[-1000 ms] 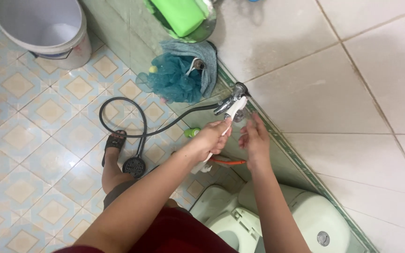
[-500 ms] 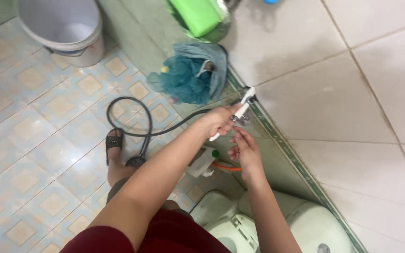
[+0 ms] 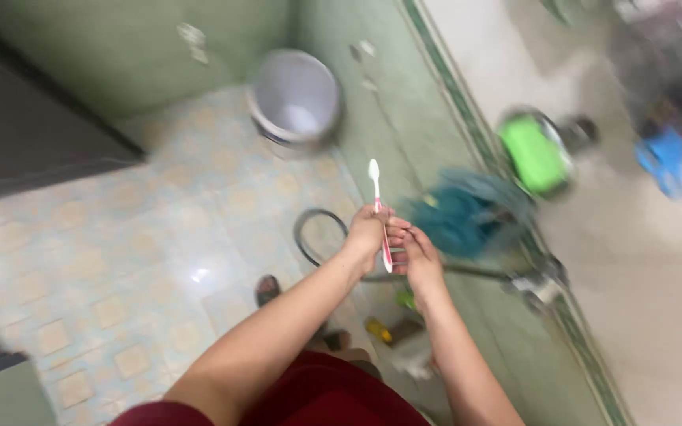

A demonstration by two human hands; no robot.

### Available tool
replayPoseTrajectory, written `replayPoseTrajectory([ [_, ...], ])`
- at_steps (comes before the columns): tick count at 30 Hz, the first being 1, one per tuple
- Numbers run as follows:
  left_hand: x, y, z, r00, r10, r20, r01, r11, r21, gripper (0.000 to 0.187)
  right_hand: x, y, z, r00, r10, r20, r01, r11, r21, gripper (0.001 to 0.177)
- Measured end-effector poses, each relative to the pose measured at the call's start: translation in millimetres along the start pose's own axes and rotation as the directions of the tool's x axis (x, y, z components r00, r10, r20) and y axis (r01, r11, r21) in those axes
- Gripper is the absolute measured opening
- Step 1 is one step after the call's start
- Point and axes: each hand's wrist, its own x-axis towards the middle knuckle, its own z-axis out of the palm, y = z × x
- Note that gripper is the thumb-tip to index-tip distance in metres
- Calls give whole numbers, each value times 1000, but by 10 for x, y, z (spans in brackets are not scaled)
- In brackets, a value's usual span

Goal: The person scrubs a shower hose and faucet using a toothbrush. They hold the hose with one hand and scrub it with the toothbrush in the other, then move to scrub the faucet and surrounding wall area. The person rinses the toothbrush under running water and continues scrubbing the fixtures.

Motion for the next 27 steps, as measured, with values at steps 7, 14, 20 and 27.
replayPoseTrajectory([
  [7,-947,1989,-1426,904,317,-288,-345,937,-50,17,-140,-971,2607,906,-107,409,149,986,-72,44],
  [14,-1326,2592,-2822,582,587,-563,-697,716,25,17,-169,-1086,4211,687,-274,673,592,748,-300,45],
  [20,-1417,3110,-3647,429,529,-732,-699,708,102,16,-193,-1388,5231,511,-224,830,764,560,-319,29],
  [27,-1237,3959,-4466,395,465,-792,-734,678,32,15,318,-1720,6574,307,-185,933,831,530,-169,23],
])
